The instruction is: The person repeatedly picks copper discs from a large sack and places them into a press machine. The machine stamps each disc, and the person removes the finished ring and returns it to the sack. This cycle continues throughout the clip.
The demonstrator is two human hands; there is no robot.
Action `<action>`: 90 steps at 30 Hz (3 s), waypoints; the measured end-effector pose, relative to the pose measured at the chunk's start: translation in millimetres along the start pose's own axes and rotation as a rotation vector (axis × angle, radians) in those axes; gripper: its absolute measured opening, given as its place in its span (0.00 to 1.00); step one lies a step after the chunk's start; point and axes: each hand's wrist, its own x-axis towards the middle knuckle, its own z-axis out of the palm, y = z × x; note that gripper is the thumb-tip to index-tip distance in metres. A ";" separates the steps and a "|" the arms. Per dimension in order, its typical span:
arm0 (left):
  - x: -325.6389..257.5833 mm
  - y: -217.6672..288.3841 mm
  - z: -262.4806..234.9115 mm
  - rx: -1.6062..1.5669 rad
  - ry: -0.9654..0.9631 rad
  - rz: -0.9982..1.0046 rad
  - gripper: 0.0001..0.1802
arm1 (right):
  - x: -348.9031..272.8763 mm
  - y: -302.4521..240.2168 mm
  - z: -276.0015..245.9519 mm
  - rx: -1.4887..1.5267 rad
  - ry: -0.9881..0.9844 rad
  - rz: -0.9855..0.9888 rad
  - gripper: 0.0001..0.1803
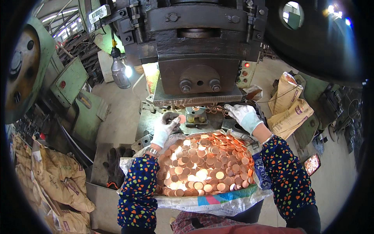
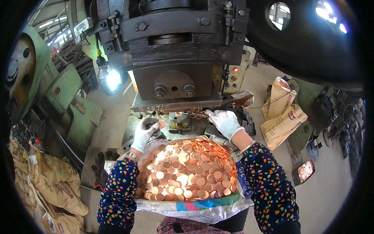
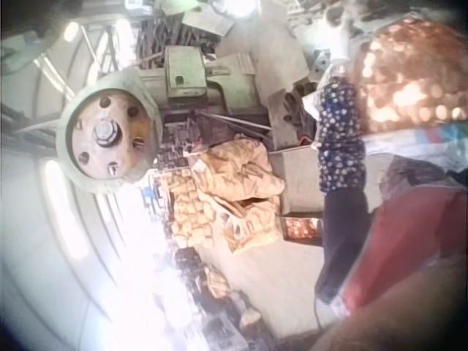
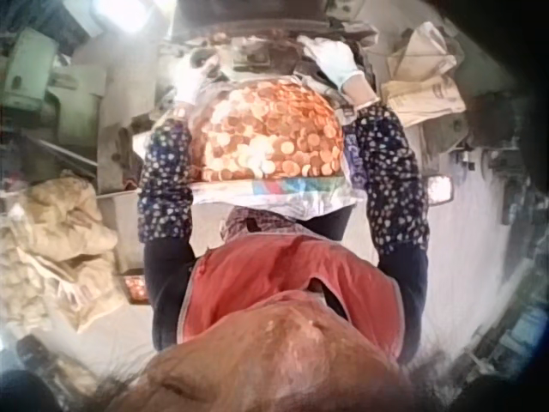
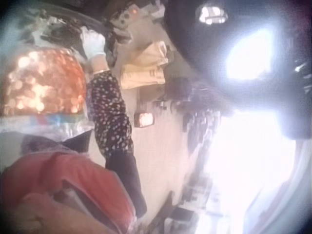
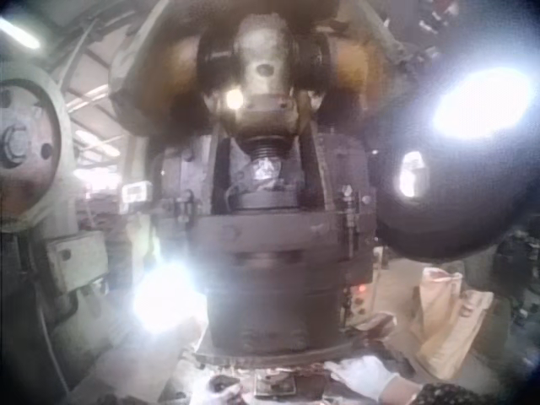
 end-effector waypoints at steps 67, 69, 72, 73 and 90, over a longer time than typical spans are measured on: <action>-97.2 -36.7 -12.7 0.587 -0.328 -0.144 0.23 | -143.4 -99.0 40.2 1.211 -0.149 0.176 0.25; -94.4 -38.7 -13.4 0.625 -0.315 -0.151 0.24 | -144.2 -94.4 48.7 1.310 -0.186 0.234 0.29; -92.5 -45.7 -14.6 0.670 -0.190 -0.060 0.25 | -145.8 -81.9 56.6 1.561 -0.225 0.308 0.34; -90.2 -47.1 -14.7 0.709 -0.200 -0.054 0.24 | -144.4 -81.4 60.0 1.598 -0.191 0.348 0.34; -84.6 0.3 -6.4 0.783 -0.251 0.273 0.16 | -82.3 -10.1 -6.7 0.738 -0.012 0.087 0.22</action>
